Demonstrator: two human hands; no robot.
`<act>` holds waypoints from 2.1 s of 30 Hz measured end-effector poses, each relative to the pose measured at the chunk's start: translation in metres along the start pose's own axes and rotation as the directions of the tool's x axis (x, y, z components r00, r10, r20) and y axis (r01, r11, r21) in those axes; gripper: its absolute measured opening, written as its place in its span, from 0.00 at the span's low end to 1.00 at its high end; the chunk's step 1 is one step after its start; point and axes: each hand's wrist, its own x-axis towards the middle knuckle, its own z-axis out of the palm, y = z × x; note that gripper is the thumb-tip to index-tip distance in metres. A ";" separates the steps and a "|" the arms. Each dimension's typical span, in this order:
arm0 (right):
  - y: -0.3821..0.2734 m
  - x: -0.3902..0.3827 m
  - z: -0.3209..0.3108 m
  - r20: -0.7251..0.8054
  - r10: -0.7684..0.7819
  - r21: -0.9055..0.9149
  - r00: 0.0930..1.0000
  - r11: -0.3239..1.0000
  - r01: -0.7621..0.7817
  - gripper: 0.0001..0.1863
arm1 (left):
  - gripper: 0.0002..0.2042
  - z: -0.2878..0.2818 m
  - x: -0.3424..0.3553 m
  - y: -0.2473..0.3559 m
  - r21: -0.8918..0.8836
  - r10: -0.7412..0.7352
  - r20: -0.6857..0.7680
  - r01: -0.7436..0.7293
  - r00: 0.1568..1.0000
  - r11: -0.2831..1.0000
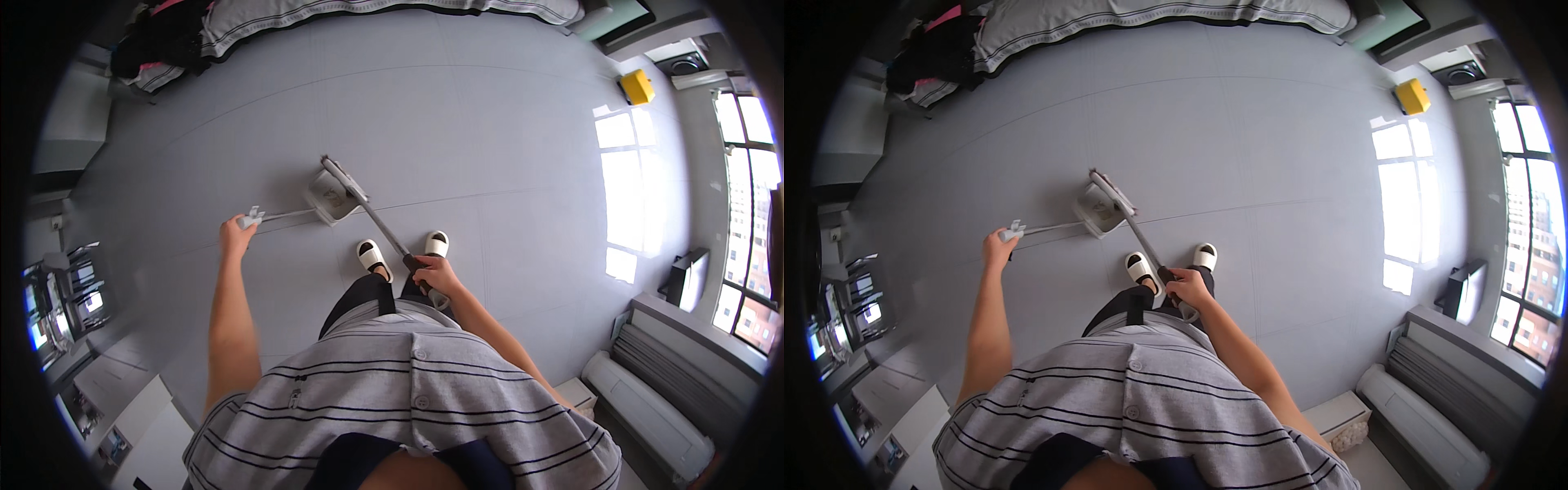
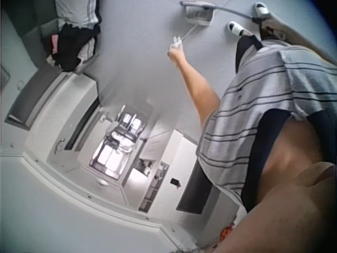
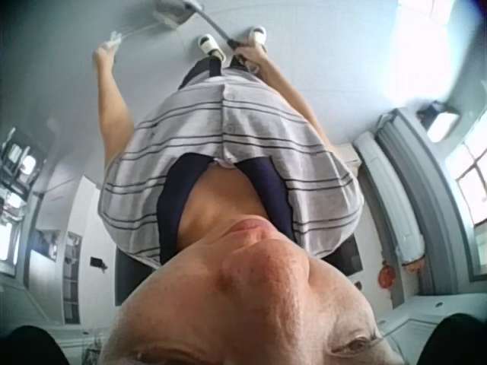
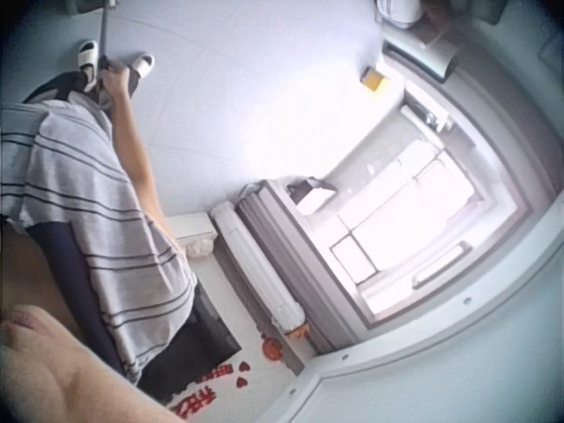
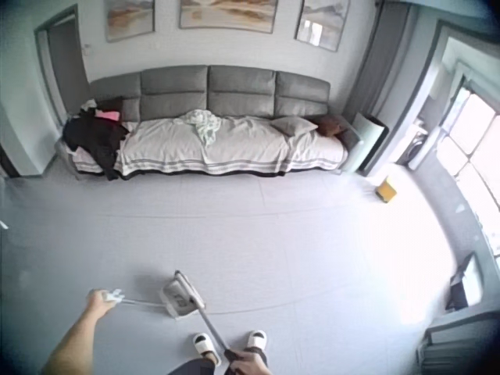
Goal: The person sweeps the floor using a broom and a long-handled dustpan, moving across the living room area.
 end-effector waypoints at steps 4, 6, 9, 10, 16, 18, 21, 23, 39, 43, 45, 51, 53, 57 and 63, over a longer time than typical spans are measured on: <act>-0.006 -0.011 -0.013 -0.051 -0.047 0.051 0.998 0.997 0.050 0.27 | 0.19 0.001 0.011 -0.020 0.086 0.105 -0.059 -0.100 0.993 0.991; -0.003 -0.001 -0.031 -0.192 -0.051 0.163 0.980 0.983 0.083 0.29 | 0.19 -0.001 0.015 -0.009 0.093 0.078 -0.061 -0.072 0.995 0.993; -0.019 0.024 -0.082 -0.339 0.000 0.133 0.941 0.990 0.048 0.30 | 0.19 -0.002 0.019 0.002 0.091 0.027 -0.068 -0.021 0.997 0.996; -0.027 0.033 -0.102 -0.389 -0.007 0.132 0.921 0.989 0.064 0.29 | 0.19 -0.003 0.018 0.004 0.078 0.019 -0.066 -0.014 0.998 0.997; -0.077 0.103 -0.237 -0.567 0.004 0.195 0.824 0.972 0.130 0.16 | 0.19 0.013 0.010 0.009 -0.042 -0.091 -0.099 0.087 0.991 0.995; -0.097 0.125 -0.282 -0.593 0.027 0.204 0.805 0.972 0.117 0.09 | 0.19 0.013 0.009 0.023 -0.079 -0.151 -0.092 0.144 0.984 0.986; -0.120 0.158 -0.336 -0.645 0.054 0.218 0.762 0.969 0.115 0.03 | 0.18 0.016 0.013 0.043 -0.101 -0.213 -0.103 0.203 0.972 0.974; -0.137 0.172 -0.356 -0.598 0.110 0.276 0.794 0.958 0.076 0.02 | 0.18 0.015 0.018 0.042 -0.078 -0.230 -0.117 0.222 0.966 0.972; -0.150 0.236 -0.125 -0.269 -0.063 -0.346 0.961 0.938 -0.036 0.27 | 0.17 -0.008 0.044 0.000 -0.118 -0.246 -0.103 0.234 0.964 0.965; -0.136 0.233 -0.052 -0.102 -0.177 -0.715 0.979 0.698 0.052 0.33 | 0.19 -0.021 0.067 -0.021 -0.049 -0.299 -0.037 0.297 0.953 0.954; -0.126 0.216 -0.019 0.030 -0.181 -0.808 0.983 0.575 0.130 0.28 | 0.20 -0.025 0.071 -0.032 -0.064 -0.290 -0.029 0.288 0.957 0.956; -0.116 0.113 0.018 0.087 -0.034 -0.763 0.996 0.641 0.088 0.30 | 0.22 -0.029 0.083 -0.059 -0.061 -0.276 -0.040 0.273 0.960 0.960; -0.105 0.087 0.012 0.040 -0.070 -0.750 0.997 0.657 0.076 0.31 | 0.23 -0.029 0.086 -0.059 -0.056 -0.237 -0.067 0.234 0.969 0.971; -0.087 0.065 0.000 -0.155 -0.080 -0.543 0.985 0.839 -0.018 0.33 | 0.22 -0.035 0.087 -0.063 -0.045 -0.165 -0.048 0.163 0.985 0.986; -0.094 0.102 -0.026 -0.377 -0.045 -0.203 0.925 0.979 -0.035 0.20 | 0.18 -0.059 0.093 -0.085 -0.007 -0.051 0.040 0.051 0.998 0.999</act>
